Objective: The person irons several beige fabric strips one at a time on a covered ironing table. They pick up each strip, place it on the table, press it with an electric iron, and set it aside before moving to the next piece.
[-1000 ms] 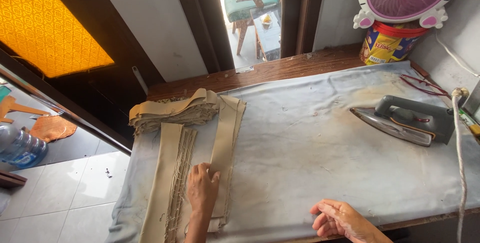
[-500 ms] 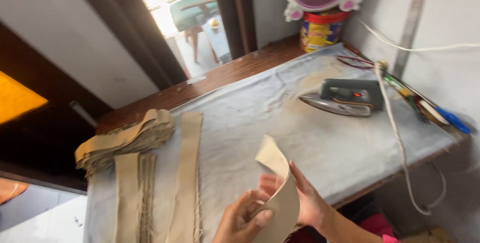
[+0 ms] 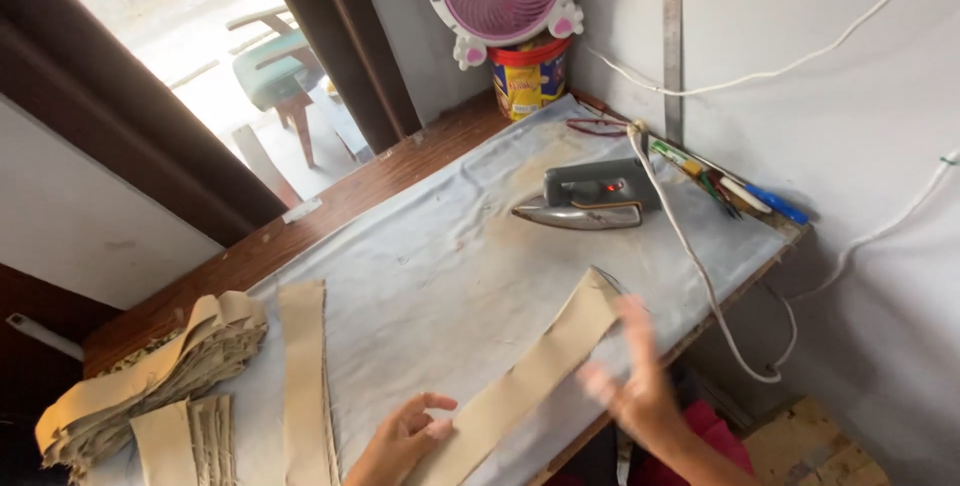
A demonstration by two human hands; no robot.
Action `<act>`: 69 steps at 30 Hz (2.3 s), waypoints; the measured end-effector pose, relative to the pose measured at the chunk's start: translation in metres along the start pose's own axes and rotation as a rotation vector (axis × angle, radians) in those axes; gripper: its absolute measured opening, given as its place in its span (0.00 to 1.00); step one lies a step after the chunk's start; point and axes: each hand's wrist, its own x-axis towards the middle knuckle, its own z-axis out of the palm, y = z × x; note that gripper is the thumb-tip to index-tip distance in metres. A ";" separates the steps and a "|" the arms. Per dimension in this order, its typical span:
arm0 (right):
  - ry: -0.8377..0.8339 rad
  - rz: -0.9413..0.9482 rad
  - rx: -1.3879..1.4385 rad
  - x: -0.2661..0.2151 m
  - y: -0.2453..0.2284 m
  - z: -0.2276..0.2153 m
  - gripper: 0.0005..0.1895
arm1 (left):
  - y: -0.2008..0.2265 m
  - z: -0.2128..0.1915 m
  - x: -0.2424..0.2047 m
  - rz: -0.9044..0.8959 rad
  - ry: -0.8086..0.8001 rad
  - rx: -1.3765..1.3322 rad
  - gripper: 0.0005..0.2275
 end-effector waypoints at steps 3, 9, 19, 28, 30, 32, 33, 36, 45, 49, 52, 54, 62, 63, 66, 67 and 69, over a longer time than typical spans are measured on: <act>-0.458 -0.475 -0.212 -0.028 -0.001 0.025 0.40 | 0.019 0.017 -0.026 0.091 -0.110 -0.387 0.09; -0.627 -0.387 0.119 -0.010 -0.050 0.060 0.25 | 0.038 0.061 -0.029 0.447 0.223 -0.845 0.25; 0.246 0.472 1.194 0.038 -0.140 0.036 0.23 | 0.024 0.055 0.043 0.756 0.556 0.244 0.38; -0.133 0.353 0.052 0.033 -0.004 -0.023 0.09 | -0.012 0.008 0.079 0.577 0.536 0.904 0.32; -0.067 -0.146 -0.491 0.050 0.028 -0.034 0.16 | -0.024 0.008 0.089 0.628 0.571 0.932 0.29; 0.013 -0.670 -1.023 0.066 0.062 -0.045 0.25 | -0.029 0.010 0.095 0.691 0.616 0.957 0.27; -0.041 -0.643 -1.033 0.073 0.080 -0.049 0.22 | -0.029 0.011 0.094 0.674 0.628 0.942 0.27; -0.095 -0.614 -1.021 0.089 0.088 -0.051 0.14 | -0.033 0.013 0.090 0.602 0.705 0.916 0.26; 0.002 -0.694 -0.994 0.260 0.022 -0.019 0.28 | -0.075 0.012 0.080 0.469 1.085 0.469 0.20; -0.323 -0.164 -1.167 0.274 -0.028 0.006 0.33 | -0.072 0.012 0.081 0.511 1.181 0.281 0.16; -0.423 -0.375 -1.417 0.287 0.004 0.023 0.36 | -0.060 0.012 0.072 0.427 1.116 0.203 0.16; -0.438 -0.360 -1.451 0.283 0.004 0.032 0.35 | -0.057 0.013 0.069 0.412 1.110 0.200 0.16; -0.593 -0.158 -1.428 0.261 -0.035 0.032 0.34 | -0.049 0.015 0.059 0.338 1.052 0.173 0.17; -0.577 -0.149 -1.413 0.256 -0.039 0.033 0.33 | -0.052 0.016 0.060 0.342 1.051 0.160 0.17; -0.567 -0.189 -1.388 0.239 -0.058 0.050 0.31 | -0.055 0.012 0.066 0.359 1.073 0.146 0.17; -0.572 -0.221 -1.380 0.231 -0.063 0.055 0.31 | -0.057 0.012 0.068 0.369 1.082 0.148 0.17; -0.640 -0.289 -1.393 0.205 -0.079 0.071 0.31 | -0.056 0.014 0.060 0.343 1.060 0.145 0.17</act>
